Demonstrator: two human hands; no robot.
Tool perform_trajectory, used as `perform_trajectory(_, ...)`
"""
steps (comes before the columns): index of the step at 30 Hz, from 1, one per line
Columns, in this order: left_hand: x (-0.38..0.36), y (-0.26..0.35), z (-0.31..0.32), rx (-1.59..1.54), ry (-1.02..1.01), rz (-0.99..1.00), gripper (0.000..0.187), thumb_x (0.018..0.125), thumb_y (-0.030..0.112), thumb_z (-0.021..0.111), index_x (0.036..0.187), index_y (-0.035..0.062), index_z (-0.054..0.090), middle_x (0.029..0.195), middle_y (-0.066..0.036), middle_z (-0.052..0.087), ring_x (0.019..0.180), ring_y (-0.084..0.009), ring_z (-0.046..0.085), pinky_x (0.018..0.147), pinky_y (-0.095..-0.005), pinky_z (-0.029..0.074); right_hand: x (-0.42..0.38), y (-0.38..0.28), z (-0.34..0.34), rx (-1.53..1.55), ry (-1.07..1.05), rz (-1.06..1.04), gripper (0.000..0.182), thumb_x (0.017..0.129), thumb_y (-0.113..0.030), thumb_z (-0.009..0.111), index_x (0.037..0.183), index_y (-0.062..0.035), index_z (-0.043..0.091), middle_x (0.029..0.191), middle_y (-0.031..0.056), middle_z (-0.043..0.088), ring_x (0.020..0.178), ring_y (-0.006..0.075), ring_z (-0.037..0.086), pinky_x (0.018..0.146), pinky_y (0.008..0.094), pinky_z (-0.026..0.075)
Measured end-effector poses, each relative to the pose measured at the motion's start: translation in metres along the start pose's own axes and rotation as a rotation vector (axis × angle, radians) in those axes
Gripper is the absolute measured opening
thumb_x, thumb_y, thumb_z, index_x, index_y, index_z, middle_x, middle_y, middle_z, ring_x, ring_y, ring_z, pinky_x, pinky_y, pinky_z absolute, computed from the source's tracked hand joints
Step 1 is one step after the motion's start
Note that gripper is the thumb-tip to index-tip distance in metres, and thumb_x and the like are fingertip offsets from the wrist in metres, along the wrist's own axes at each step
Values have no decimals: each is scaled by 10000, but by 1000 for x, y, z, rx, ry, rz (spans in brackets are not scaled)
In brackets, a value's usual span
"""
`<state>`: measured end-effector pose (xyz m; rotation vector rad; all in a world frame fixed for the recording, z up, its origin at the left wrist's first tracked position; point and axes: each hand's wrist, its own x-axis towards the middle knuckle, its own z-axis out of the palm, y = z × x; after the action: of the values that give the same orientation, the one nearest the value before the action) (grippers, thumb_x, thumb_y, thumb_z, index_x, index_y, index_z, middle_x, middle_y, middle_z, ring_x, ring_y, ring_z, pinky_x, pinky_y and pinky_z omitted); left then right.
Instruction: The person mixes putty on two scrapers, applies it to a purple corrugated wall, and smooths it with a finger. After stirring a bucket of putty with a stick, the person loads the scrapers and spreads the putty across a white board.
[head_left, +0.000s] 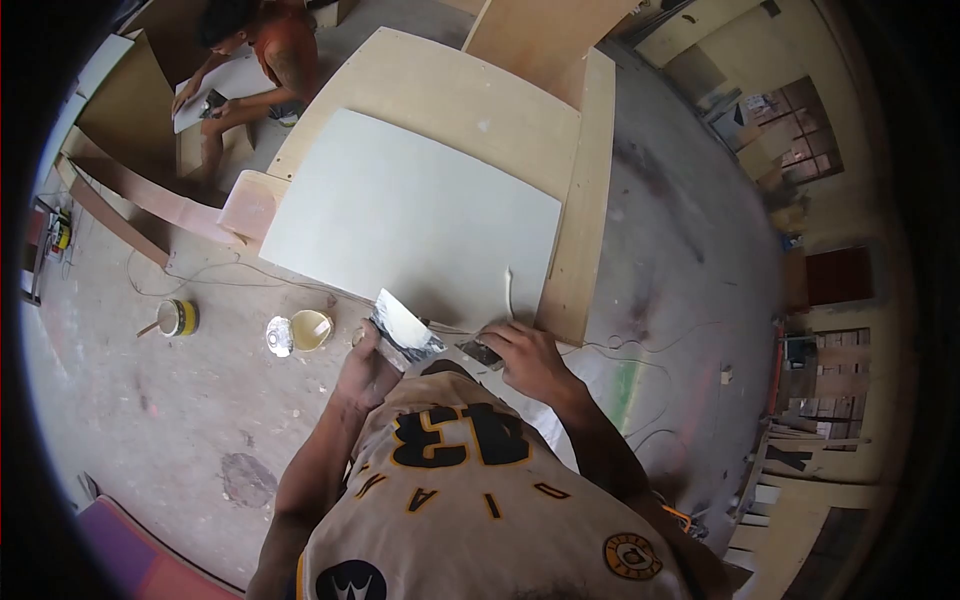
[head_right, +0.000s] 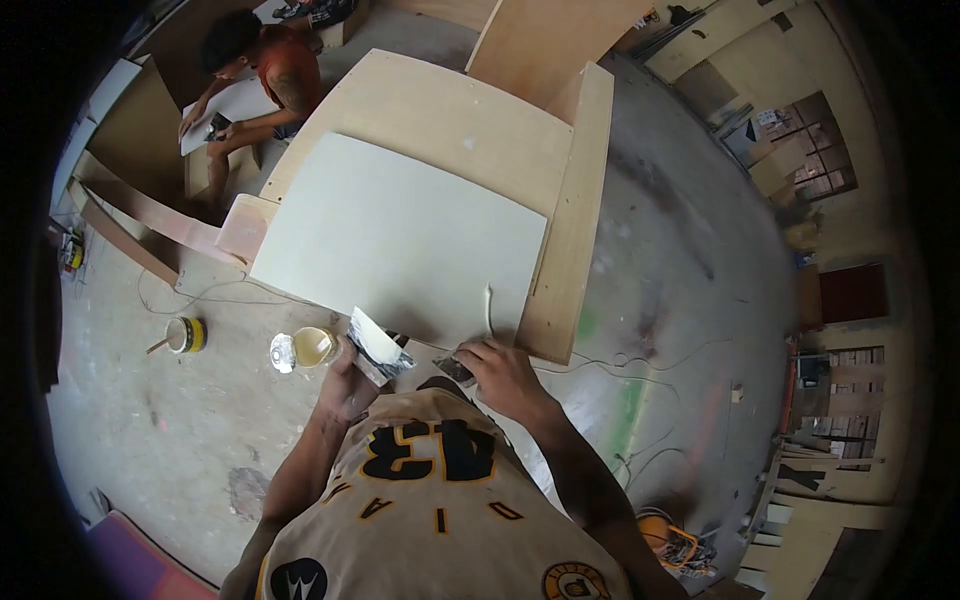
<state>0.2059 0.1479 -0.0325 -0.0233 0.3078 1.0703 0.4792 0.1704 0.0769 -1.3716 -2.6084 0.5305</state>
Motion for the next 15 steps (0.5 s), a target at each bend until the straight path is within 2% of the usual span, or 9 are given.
perform_trajectory(5,1,-12,-1,-13,14,144,714,949,497,661,1483,85,428,1450,-147,543,1364,-340,505,1177,-532,374,-34,3,-4,-58,20,-67,365,736,49,637,1093,-14,685,1094,103,679,1034,294,659,860,420,566)
perform_trajectory(7,-2,-20,11,-40,9,192,748,946,499,663,1509,88,391,1481,-162,516,1391,-344,483,1181,-550,373,-43,6,-18,-61,18,-99,422,725,62,641,1137,-16,684,1125,105,681,1039,303,662,866,419,562)
perform_trajectory(9,-11,-29,12,-19,13,191,773,958,505,641,1541,91,346,1525,-177,473,1422,-364,451,1183,-573,367,-52,7,-26,98,97,-33,500,704,92,628,1190,-13,676,1176,99,686,1049,323,669,889,431,560)
perform_trajectory(10,-17,-36,12,10,36,168,761,988,518,580,1563,97,315,1543,-187,454,1436,-390,430,1186,-590,358,-55,7,-36,204,118,-35,535,744,127,604,1258,-13,662,1236,133,681,1092,333,677,936,412,553)
perform_trajectory(11,-23,-45,13,20,40,179,761,988,518,580,1563,97,315,1543,-187,454,1436,-390,430,1186,-590,358,-58,1,-43,214,122,-46,535,744,127,604,1258,-13,662,1236,133,681,1092,333,677,936,412,553)
perform_trajectory(13,-31,-63,21,34,71,62,745,1016,537,510,1576,94,298,1536,-198,457,1422,-401,443,1182,-602,355,-67,-14,-56,484,364,-40,506,809,135,586,1293,-1,644,1271,172,671,1132,323,677,972,383,538)
perform_trajectory(14,-34,-71,23,33,76,-7,657,1048,515,466,1527,73,387,1460,-195,541,1334,-356,554,1131,-561,440,-76,-22,-60,554,391,-29,470,876,84,578,1339,9,616,1291,222,655,1157,366,664,991,407,525)
perform_trajectory(15,-35,-77,23,39,82,-11,657,1048,515,466,1527,73,387,1460,-195,541,1334,-356,554,1131,-561,440,-85,-28,-58,561,394,-25,470,876,84,578,1339,9,616,1291,222,655,1157,366,664,991,407,525)
